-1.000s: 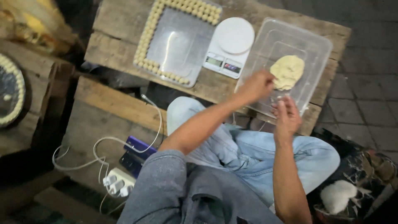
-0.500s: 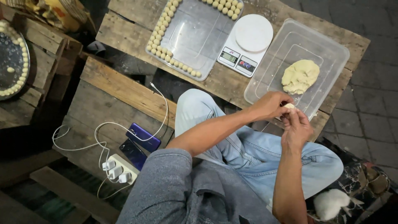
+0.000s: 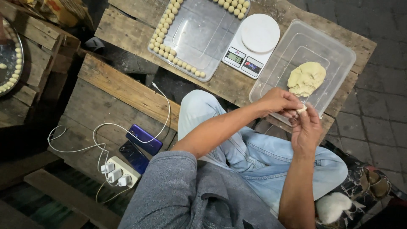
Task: The person sits on the floor and repeatedly pinches off small pieces of dough from a larger mass, rolls them into balls between their palms, weighs each piece on a digital scale, and places the finished balls into a clear plastic tray. The process is repeated continuously throughout the clip.
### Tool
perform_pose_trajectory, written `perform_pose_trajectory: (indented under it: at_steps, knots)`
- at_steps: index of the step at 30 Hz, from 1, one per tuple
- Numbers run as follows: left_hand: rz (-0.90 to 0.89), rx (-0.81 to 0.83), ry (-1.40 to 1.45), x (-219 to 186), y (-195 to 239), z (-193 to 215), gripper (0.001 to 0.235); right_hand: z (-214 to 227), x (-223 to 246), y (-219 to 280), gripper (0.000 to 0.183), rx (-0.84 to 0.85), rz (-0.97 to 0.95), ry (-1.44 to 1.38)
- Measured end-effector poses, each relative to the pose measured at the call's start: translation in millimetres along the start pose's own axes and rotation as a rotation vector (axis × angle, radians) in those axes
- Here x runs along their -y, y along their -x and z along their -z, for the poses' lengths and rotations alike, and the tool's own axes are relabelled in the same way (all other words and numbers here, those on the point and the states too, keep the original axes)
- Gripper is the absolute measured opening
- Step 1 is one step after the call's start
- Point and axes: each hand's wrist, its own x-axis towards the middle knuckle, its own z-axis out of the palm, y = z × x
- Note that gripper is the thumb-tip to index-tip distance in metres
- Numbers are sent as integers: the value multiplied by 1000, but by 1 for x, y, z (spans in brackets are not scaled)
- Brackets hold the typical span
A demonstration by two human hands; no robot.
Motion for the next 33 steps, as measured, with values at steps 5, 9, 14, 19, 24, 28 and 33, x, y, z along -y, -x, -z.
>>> perform_pose_trajectory:
  at_steps: [5,9,14,19,24,28,33]
  knots:
    - [55,37,-116,-9,6,-3,39,28,-13,-14,20,26,119,137]
    - [19,30,-428,2,1,-3,51,31,-12,-25,11,-7,515,483]
    - [10,-51,-546,38,-26,10,53,4,-19,-11,17,-321,1150,1348]
    - [-48,-193,-648,32,-16,15,45,-50,2,16,9,-59,1150,1147]
    - [-264,-107,-815,31,-17,-2,38,-3,-28,-15,14,-317,35,117]
    - [-245,-100,-576,28,-20,4,23,16,-33,-27,9,-314,-43,3]
    - [150,13,108,54,-51,27,31,50,-52,-48,16,-78,20,-135]
